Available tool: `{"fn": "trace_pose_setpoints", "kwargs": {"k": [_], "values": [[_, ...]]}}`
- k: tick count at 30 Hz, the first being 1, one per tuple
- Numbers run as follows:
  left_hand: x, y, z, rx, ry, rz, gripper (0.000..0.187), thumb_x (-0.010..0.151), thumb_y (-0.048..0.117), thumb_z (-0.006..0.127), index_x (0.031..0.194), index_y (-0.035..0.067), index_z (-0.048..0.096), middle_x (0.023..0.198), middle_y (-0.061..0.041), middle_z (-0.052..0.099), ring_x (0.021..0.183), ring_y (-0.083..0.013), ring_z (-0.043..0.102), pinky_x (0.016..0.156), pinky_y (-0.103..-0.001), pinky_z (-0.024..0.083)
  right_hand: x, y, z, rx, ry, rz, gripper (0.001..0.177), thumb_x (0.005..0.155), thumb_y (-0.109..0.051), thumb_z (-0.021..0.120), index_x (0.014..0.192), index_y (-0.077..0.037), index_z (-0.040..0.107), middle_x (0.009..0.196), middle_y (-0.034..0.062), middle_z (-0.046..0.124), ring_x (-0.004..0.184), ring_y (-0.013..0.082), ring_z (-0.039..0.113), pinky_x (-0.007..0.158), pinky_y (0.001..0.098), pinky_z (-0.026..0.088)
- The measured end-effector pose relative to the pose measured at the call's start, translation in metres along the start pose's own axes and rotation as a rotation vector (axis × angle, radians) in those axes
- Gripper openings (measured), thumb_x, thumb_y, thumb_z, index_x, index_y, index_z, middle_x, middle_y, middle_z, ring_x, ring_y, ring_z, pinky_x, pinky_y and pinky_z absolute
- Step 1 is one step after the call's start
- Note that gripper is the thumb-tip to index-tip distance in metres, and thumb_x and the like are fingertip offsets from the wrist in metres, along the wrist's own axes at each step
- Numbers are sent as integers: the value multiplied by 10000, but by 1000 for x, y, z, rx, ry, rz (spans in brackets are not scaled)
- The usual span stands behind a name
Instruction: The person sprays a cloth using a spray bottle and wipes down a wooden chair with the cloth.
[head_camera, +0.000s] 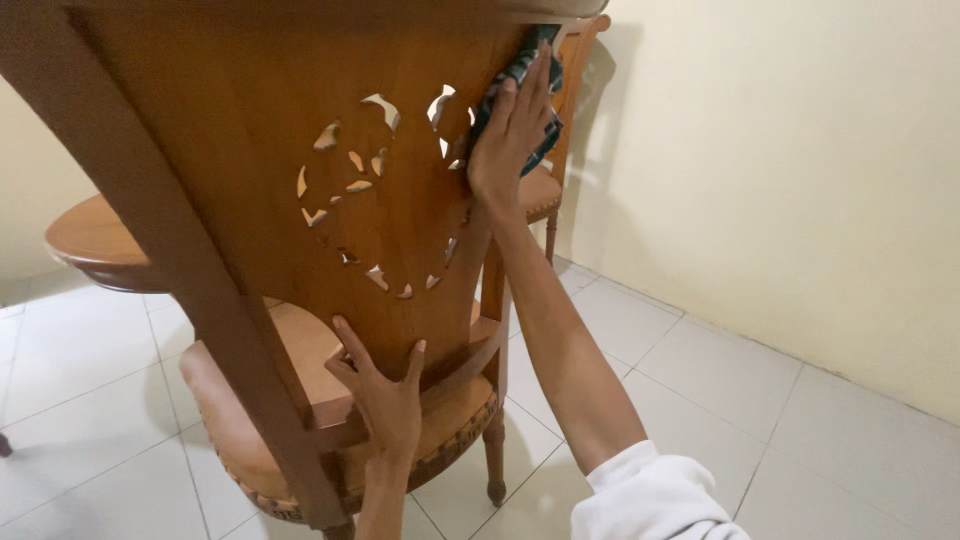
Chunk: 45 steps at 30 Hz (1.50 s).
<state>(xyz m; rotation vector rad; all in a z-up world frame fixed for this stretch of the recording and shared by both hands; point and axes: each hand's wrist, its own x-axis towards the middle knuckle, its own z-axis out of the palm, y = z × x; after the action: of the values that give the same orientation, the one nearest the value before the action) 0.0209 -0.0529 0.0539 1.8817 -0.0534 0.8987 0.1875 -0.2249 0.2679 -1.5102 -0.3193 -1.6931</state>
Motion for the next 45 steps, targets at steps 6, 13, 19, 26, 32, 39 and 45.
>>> {"fn": "trace_pose_setpoints", "kwargs": {"k": [6,13,19,26,32,39,45], "values": [[-1,3,0,-41,-5,33,1111,879,271,782,1644,109,-9,1311,-235,299,1177,-393,437,1051,-506,425,4,-4,4,67,33,111,671,1151,-519,189,1688,-116,209,1756,117,260,1625,331,234,1346,498,135],[-3,4,-2,-12,3,63,1090,903,288,772,1643,126,-12,1290,-246,319,1162,-401,450,1034,-510,413,-16,-54,-4,58,16,-58,624,1200,-499,192,1692,-118,143,1746,81,151,1640,296,165,1374,469,74],[-1,3,-2,40,1,62,1082,901,298,770,1631,117,-7,1262,-246,334,1127,-397,466,995,-494,426,-42,-98,-2,-79,-37,-171,563,1216,-469,171,1678,-149,130,1754,41,100,1647,243,156,1392,458,72],[-3,2,-9,29,-27,92,1044,912,322,736,1634,109,12,1274,-253,356,1142,-394,473,992,-479,444,-65,-145,9,-165,-66,-336,498,1224,-418,247,1665,-202,159,1735,-4,92,1603,271,177,1327,458,114],[-7,-8,-24,115,-13,326,815,1090,310,575,1664,71,49,1580,-335,260,1373,-555,268,1047,-546,333,-76,-182,19,-184,-153,-597,493,1202,-397,366,1661,-229,307,1731,-16,216,1528,289,321,1317,471,236],[-5,-30,-34,-422,-132,32,700,1080,381,360,1682,121,116,1264,-144,472,1093,-257,489,1012,-428,452,-105,-178,-5,-166,-313,-671,475,1178,-367,470,1634,-265,387,1708,-36,271,1533,313,374,1302,460,278],[-5,-43,-29,-368,-109,47,576,1083,345,283,1589,70,300,1446,-111,487,1210,-243,523,1077,-384,435,-154,-151,-23,-201,-382,-646,476,1146,-359,479,1606,-237,446,1690,-9,294,1464,332,412,1299,497,298]]}}
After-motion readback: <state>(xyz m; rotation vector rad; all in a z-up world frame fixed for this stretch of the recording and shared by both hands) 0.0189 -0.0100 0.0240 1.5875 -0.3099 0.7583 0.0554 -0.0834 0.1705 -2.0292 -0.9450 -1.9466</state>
